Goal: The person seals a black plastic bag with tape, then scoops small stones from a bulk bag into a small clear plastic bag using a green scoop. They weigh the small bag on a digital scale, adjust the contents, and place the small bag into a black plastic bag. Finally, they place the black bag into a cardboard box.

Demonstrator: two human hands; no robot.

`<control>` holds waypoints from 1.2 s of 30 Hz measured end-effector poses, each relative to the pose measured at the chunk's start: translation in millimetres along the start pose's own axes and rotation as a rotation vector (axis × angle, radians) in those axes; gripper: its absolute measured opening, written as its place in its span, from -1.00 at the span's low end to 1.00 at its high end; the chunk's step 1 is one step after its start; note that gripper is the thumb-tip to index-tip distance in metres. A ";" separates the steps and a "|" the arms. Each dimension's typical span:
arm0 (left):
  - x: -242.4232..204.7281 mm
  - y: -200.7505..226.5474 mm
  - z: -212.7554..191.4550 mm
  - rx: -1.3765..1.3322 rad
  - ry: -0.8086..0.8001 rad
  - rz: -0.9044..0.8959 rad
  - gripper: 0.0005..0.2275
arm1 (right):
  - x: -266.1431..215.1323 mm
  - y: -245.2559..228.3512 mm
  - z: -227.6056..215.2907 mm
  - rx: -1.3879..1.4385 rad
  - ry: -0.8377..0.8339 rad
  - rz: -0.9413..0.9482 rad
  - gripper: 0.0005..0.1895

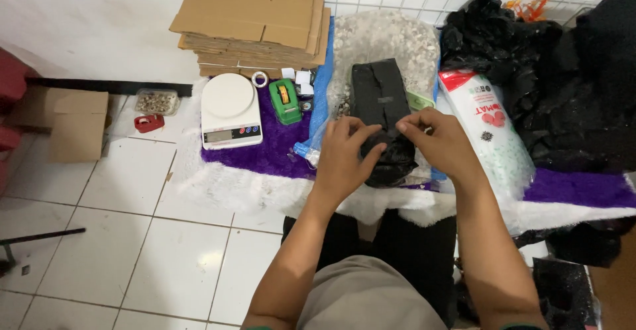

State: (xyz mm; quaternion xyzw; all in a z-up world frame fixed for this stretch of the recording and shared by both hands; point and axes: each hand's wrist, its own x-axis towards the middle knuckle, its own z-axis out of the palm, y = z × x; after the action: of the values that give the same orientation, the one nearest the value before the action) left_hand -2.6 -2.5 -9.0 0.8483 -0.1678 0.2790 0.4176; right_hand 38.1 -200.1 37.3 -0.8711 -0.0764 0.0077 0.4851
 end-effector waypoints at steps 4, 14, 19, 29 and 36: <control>0.5 4.1 -3.3 -0.057 0.019 0.000 -0.77 | 7.1 -1.8 1.9 -0.019 -0.036 0.074 -0.76; 6.0 0.7 0.7 0.071 -0.018 0.128 -0.81 | 19.4 2.0 7.6 -0.171 -0.096 0.035 -0.76; 9.0 6.4 -3.8 0.102 -0.012 0.191 -0.80 | 16.7 0.8 11.6 -0.302 -0.103 0.009 -0.75; -27.2 -11.1 24.8 -0.275 0.102 -0.055 -0.58 | 21.5 24.1 12.8 -0.172 0.062 0.040 -0.35; -40.4 -18.4 31.4 -0.625 -0.029 -0.487 -0.38 | 10.6 43.6 19.4 0.191 -0.041 0.248 -0.33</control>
State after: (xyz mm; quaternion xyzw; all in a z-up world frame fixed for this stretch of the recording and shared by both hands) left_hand -14.4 -14.6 -60.6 0.6990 -0.0444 0.0953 0.7073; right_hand 52.3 -204.8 -9.2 -0.8233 0.0230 0.0925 0.5595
